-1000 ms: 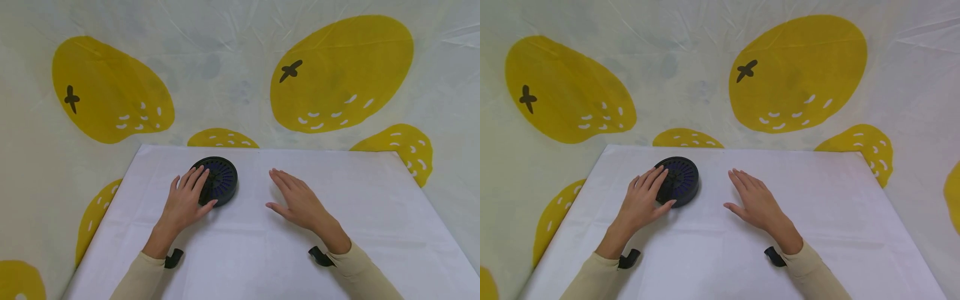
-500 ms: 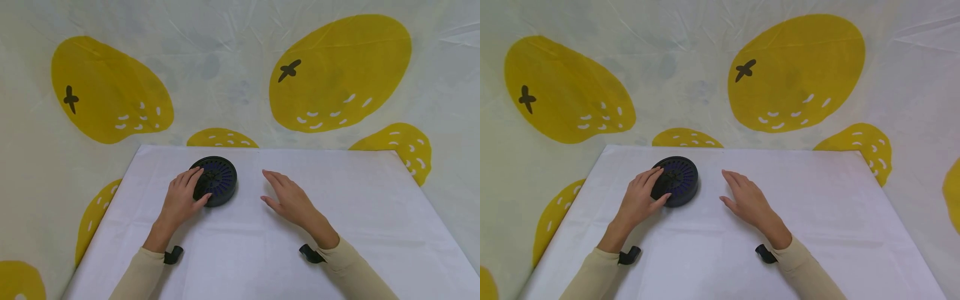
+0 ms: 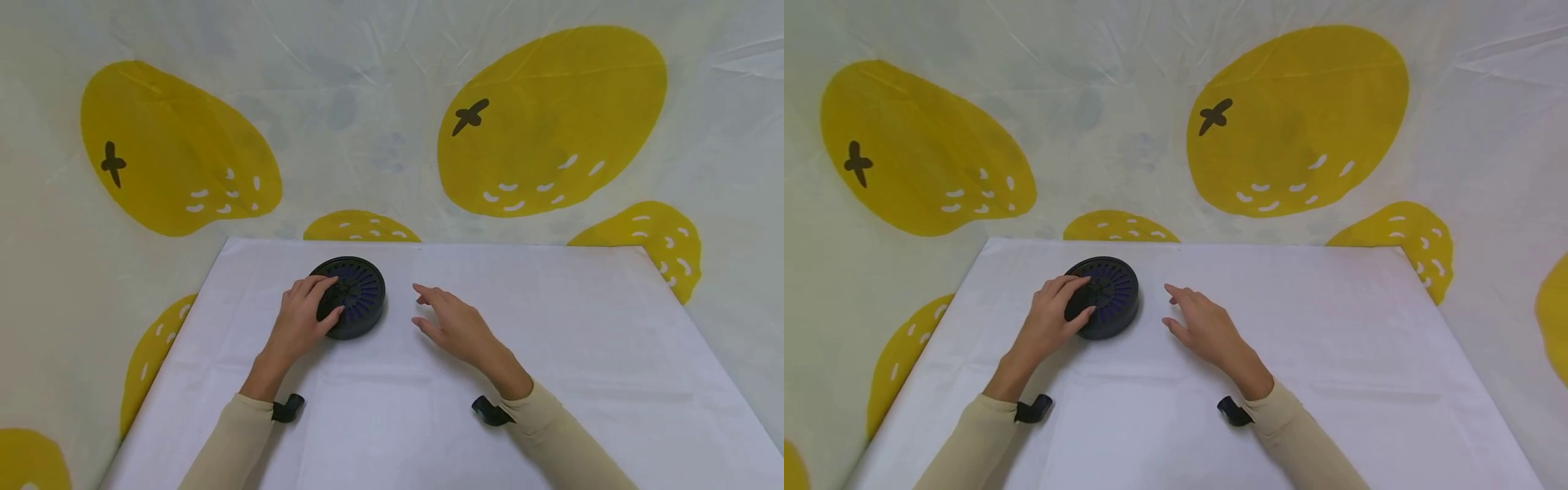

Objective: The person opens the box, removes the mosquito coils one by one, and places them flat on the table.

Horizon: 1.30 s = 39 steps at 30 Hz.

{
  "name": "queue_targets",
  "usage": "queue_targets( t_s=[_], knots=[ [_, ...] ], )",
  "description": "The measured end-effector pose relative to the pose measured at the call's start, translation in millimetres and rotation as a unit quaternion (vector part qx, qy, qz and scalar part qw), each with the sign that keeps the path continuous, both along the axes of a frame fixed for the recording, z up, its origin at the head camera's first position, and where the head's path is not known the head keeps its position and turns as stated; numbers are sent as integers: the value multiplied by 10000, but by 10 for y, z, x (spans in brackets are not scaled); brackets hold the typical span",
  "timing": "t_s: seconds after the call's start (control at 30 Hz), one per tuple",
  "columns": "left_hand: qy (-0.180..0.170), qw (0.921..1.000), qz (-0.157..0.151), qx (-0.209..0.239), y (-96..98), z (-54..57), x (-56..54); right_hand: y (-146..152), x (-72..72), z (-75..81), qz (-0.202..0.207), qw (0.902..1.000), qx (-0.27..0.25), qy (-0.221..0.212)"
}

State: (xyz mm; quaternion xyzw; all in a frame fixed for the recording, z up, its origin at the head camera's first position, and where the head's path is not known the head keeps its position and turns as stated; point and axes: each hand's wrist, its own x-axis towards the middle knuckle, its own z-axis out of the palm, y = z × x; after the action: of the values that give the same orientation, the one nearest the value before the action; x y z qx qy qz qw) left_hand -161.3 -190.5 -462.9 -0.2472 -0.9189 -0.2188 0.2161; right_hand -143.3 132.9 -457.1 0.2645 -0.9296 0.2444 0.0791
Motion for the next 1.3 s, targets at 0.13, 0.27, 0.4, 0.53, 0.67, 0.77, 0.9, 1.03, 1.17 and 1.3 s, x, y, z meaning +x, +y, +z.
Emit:
queue_targets(
  t_s=[0.13, 0.27, 0.4, 0.53, 0.67, 0.77, 0.9, 1.03, 1.17, 1.3],
  knots=[
    [-82, 9999, 26, 80, 21, -5, -17, -61, -30, -20, 35, 9998, -168, -60],
    [-157, 9996, 61, 220, 37, -7, -40, -116, -56, -42, 39, 9992, -384, -139],
    [-189, 9991, 98, 361, 48, -15, -65, -169, -79, -48, 95, 9968, -734, -289],
    [-203, 9986, 185, 444, 68, -15, -80, -228, -102, -29, 142, 9918, -1073, -676],
    [-275, 9976, 299, 563, 98, 1, -91, -286, -132, -31, 117, 9871, -1231, -1016],
    [-379, 9962, 372, 691, 118, 16, -103, -322, -158, -52, 97, 9836, -1383, -1156],
    [-520, 9943, 450, 819, 131, 12, -137, -357, -185, -88, 129, 9793, -1646, -1173],
    [-582, 9934, 456, 878, 129, -1, -175, -379, -206, -120, 181, 9726, -1991, -1183],
    [-581, 9932, 404, 920, 128, 14, -195, -409, -230, -143, 240, 9659, -2211, -1327],
    [-588, 9932, 400, 925, 129, 30, -209, -454, -256, -150, 327, 9603, -2289, -1564]
  ],
)
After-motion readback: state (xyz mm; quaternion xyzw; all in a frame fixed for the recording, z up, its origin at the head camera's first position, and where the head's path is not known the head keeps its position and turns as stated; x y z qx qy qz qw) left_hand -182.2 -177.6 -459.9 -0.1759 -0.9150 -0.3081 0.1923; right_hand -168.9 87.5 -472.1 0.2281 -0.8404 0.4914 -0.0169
